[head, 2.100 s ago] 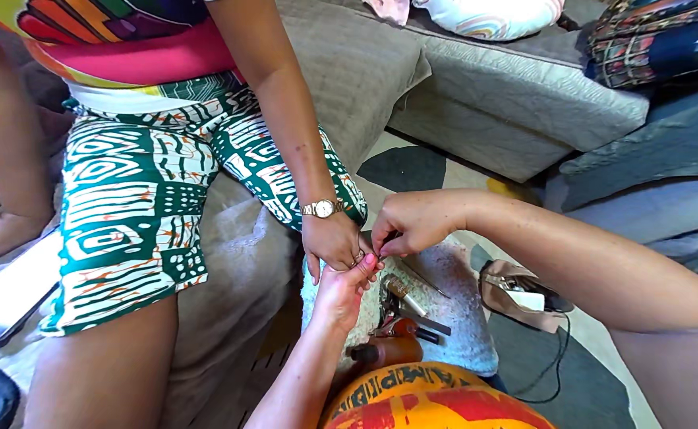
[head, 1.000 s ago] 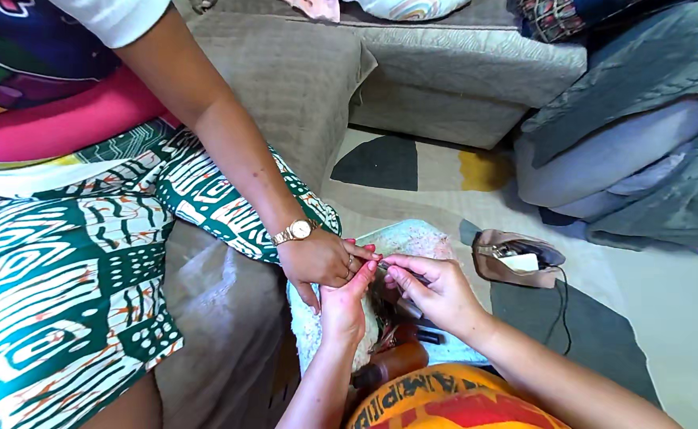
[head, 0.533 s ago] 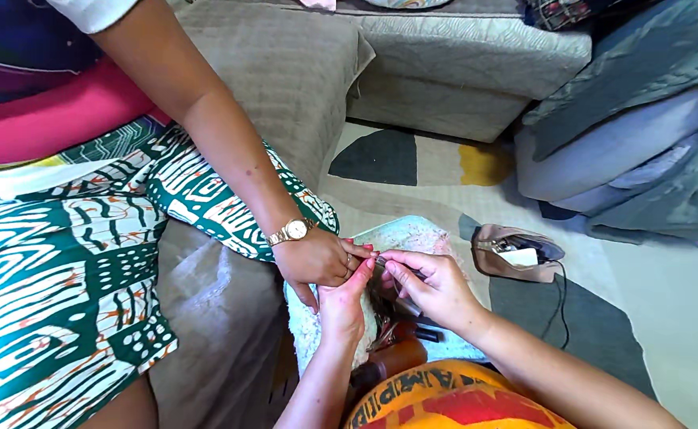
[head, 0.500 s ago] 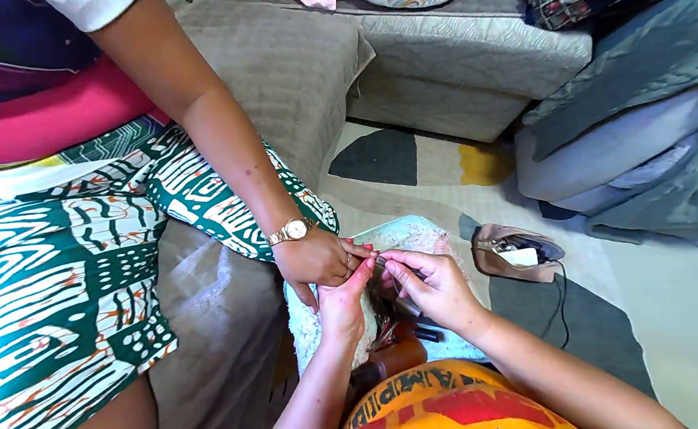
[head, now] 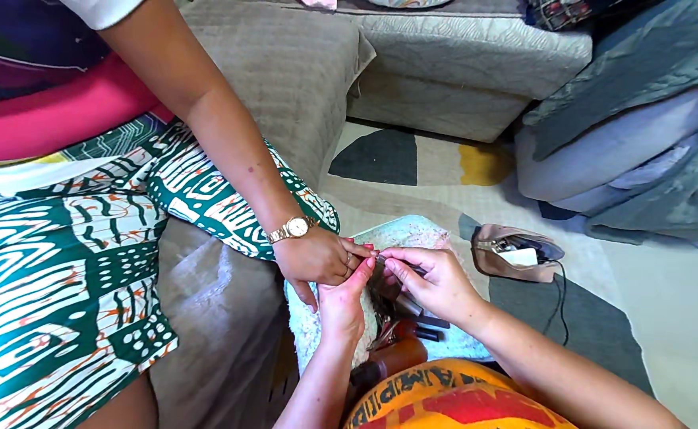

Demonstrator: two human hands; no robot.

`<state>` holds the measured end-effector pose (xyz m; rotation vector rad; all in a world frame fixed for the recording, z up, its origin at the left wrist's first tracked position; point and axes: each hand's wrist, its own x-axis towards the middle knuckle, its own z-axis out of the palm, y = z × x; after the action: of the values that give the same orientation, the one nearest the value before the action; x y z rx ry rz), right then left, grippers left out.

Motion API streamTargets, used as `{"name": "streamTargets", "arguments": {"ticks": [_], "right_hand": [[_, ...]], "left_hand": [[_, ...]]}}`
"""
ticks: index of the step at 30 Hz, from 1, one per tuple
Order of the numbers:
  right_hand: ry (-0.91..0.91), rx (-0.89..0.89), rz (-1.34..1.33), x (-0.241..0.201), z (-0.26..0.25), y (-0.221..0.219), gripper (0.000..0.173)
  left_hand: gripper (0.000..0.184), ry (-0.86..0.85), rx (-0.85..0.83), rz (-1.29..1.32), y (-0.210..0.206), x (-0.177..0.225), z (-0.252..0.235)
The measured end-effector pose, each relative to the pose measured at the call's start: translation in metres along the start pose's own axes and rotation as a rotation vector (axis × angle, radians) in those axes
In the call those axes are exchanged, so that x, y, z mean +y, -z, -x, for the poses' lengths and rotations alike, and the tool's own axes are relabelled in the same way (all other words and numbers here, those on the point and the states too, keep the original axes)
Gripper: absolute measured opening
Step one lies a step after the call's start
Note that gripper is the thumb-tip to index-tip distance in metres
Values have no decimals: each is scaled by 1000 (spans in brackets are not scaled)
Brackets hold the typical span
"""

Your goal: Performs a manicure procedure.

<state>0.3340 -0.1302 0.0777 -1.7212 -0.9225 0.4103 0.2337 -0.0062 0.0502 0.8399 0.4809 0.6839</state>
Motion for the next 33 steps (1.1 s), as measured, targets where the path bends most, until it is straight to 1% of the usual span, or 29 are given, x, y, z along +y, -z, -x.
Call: {"name": "streamTargets", "arguments": {"ticks": [11,15,22,26,33], "right_hand": [[26,-18,28,2,-2,2,24],[125,26,114,7,-1,-1,25],[318,92,369,12,-3,-3,24],[360,112,441,12,-4,-4,24],[369,122,471,11,-4,-5,23]], "left_hand": [[16,1,-2,-6,1,1,1],[16,-7,5,-8,0,0,1],[19,8,34,-3,-1,1,0],[17,-2,30,5,0,0,1],[13,-16,10,-12,1,0,0]]}}
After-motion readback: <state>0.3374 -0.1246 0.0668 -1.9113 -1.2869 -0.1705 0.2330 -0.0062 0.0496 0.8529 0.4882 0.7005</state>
